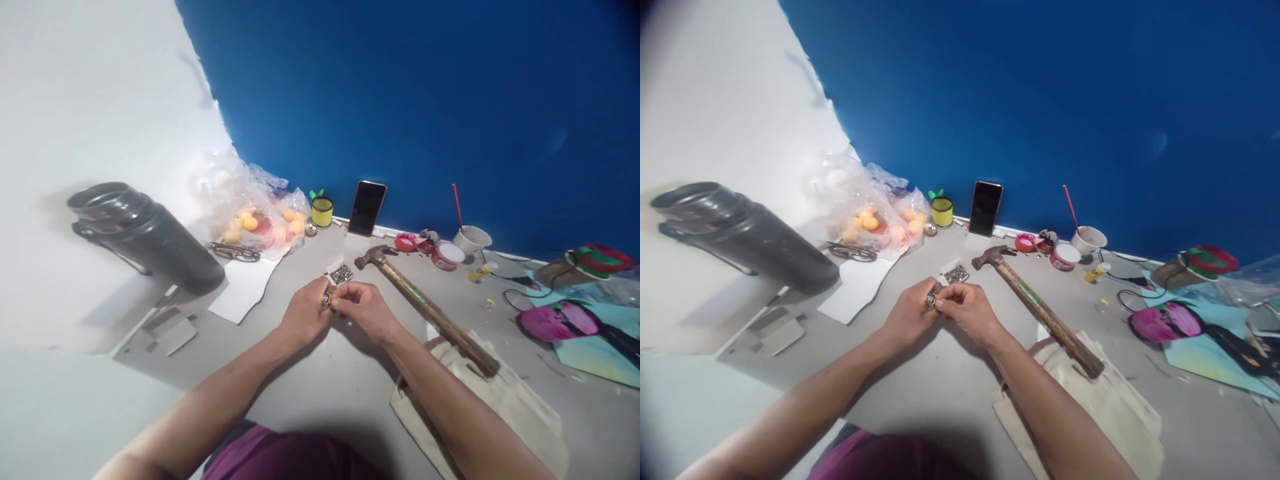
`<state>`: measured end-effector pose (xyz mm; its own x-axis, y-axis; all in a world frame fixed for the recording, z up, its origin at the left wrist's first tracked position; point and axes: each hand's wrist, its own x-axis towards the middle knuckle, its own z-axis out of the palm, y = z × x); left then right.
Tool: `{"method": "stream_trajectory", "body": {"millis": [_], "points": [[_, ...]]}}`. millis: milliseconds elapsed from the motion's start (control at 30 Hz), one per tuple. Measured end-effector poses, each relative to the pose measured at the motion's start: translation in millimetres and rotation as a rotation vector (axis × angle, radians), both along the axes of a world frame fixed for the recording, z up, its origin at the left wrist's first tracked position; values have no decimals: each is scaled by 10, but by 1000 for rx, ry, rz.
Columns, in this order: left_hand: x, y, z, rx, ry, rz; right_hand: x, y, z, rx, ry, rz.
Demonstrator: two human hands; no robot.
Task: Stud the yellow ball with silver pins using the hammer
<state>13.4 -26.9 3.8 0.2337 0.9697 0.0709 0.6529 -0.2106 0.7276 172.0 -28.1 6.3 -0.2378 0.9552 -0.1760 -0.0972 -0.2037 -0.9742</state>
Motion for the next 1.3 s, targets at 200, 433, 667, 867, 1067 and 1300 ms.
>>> {"method": "stream_trajectory", "body": {"millis": [200, 433, 667, 867, 1067, 1300], "points": [[26, -40, -56, 135, 73, 53, -27, -32, 60, 59, -91, -92], [16, -41, -30, 74, -45, 64, 28, -37, 152, -68, 83, -35], [29, -56, -3, 40, -68, 46, 49, -13, 62, -120, 108, 9], [35, -60, 23, 19, -76, 30, 100, 18, -16, -152, 150, 56], [47, -62, 16, -1, -94, 10, 136, 41, -24, -187, 162, 103], [45, -54, 31, -41, -71, -5, 141, 46, 9, -162, 109, 107]]}}
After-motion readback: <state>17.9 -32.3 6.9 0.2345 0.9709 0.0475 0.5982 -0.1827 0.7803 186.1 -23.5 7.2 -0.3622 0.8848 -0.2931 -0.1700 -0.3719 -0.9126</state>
